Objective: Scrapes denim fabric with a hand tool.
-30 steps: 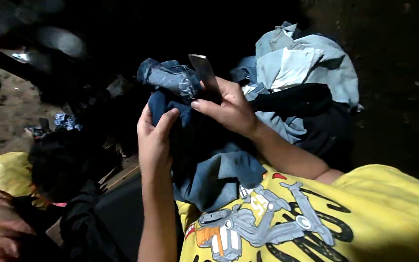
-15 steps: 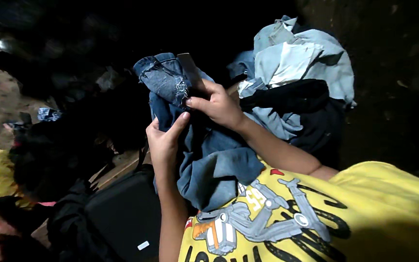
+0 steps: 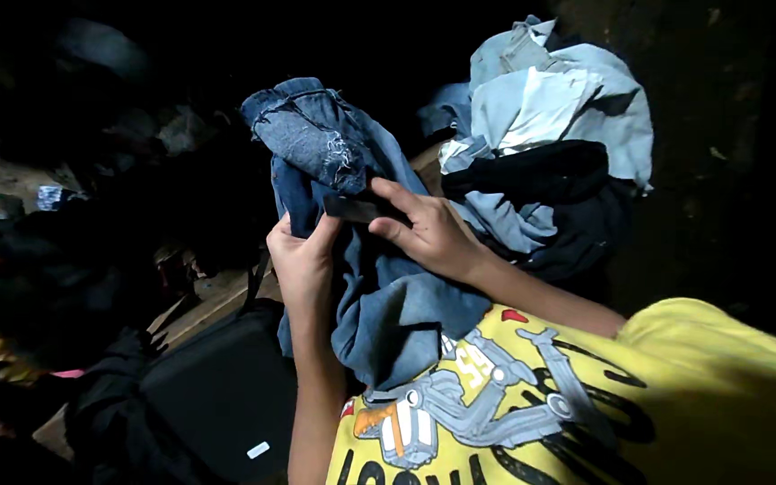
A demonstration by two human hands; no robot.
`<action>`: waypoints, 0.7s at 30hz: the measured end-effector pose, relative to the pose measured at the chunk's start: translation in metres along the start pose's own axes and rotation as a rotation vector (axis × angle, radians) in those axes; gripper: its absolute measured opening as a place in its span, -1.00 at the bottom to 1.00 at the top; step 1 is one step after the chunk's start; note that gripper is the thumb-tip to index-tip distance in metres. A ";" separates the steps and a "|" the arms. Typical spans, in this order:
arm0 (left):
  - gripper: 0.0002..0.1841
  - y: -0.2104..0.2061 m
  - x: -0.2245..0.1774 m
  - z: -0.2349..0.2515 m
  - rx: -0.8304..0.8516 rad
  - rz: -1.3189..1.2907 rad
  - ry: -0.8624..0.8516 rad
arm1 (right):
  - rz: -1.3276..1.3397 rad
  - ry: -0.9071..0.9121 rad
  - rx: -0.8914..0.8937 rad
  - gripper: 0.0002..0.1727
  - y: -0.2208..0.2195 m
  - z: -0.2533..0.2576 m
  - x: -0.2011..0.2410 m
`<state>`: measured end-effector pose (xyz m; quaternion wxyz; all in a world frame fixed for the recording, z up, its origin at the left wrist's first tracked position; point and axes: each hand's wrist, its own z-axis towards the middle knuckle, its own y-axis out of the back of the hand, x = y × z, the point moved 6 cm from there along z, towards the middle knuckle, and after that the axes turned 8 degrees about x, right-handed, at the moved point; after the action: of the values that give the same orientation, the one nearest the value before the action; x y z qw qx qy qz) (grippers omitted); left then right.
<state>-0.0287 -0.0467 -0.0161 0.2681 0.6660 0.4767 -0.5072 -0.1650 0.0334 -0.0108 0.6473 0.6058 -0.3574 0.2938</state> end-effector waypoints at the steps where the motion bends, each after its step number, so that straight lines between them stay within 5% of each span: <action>1: -0.87 0.000 0.000 -0.001 0.004 0.018 -0.011 | -0.002 -0.002 -0.021 -0.42 -0.001 0.001 -0.001; 7: -0.92 0.000 0.002 0.001 0.011 0.053 -0.048 | 0.095 0.018 -0.105 -0.55 -0.008 0.008 -0.014; 12: -0.92 0.005 0.000 0.001 0.029 0.052 -0.005 | 0.946 -0.238 0.126 -0.67 -0.011 0.019 -0.015; 15: -0.91 0.003 0.001 0.002 0.026 0.006 0.000 | 1.215 -0.392 0.325 -0.63 -0.013 0.021 -0.020; 18: -0.91 0.003 0.001 0.003 0.012 -0.039 0.013 | 1.234 -0.380 0.375 -0.60 -0.011 0.022 -0.020; 21: -0.92 0.003 0.002 0.001 0.018 -0.034 0.022 | 1.022 -0.288 0.234 -0.59 -0.006 0.018 -0.014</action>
<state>-0.0263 -0.0483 -0.0186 0.2480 0.6657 0.4865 -0.5086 -0.1705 0.0158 -0.0254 0.2949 0.4567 -0.6564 0.5230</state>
